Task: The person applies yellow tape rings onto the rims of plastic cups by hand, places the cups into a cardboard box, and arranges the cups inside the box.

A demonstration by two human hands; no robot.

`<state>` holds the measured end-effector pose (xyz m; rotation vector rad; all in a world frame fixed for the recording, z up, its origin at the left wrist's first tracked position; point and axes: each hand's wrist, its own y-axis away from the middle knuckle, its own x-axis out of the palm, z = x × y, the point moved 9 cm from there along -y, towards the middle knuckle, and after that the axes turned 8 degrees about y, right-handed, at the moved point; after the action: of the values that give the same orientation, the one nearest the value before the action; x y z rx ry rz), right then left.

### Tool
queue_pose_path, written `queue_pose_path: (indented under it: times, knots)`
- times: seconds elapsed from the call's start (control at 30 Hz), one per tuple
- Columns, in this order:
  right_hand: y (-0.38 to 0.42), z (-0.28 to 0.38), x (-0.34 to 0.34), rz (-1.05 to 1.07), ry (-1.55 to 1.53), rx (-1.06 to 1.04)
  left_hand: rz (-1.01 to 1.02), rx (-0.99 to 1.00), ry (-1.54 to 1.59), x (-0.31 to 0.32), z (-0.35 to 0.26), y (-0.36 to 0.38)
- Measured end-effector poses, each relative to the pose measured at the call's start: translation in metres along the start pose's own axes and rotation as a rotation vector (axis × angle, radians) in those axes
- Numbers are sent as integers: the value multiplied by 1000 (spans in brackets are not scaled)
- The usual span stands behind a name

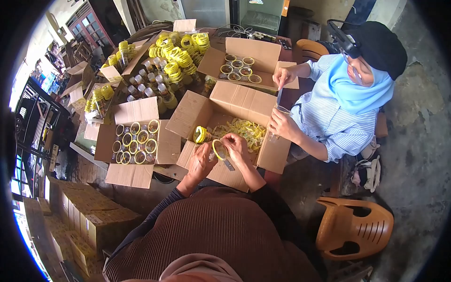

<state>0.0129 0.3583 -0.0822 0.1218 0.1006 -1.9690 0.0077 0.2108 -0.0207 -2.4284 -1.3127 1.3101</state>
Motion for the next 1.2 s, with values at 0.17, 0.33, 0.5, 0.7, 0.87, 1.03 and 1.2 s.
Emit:
queue_pose_path:
  times: [0.17, 0.33, 0.5, 0.7, 0.87, 1.03, 1.2]
  knots:
    - [-3, 5, 4, -147, 289, -247, -19, 48, -174, 1, 1, 3]
    - [-8, -25, 8, -53, 191, 61, -2, -33, -90, 3, 14, 9]
    - [-1, -35, 15, 43, -157, 170, -3, -210, 64, -6, 40, 11]
    - [13, -21, 32, 148, 155, 55, -49, -159, 184, -13, 44, 16]
    - [36, 17, 38, 73, 444, -357, -18, -358, 259, 4, 69, 30]
    - [35, 17, 40, 181, 401, -195, -36, -403, 174, -4, 64, 28]
    - [51, 14, 77, 356, -14, -23, -73, -605, -101, -21, 123, 45]
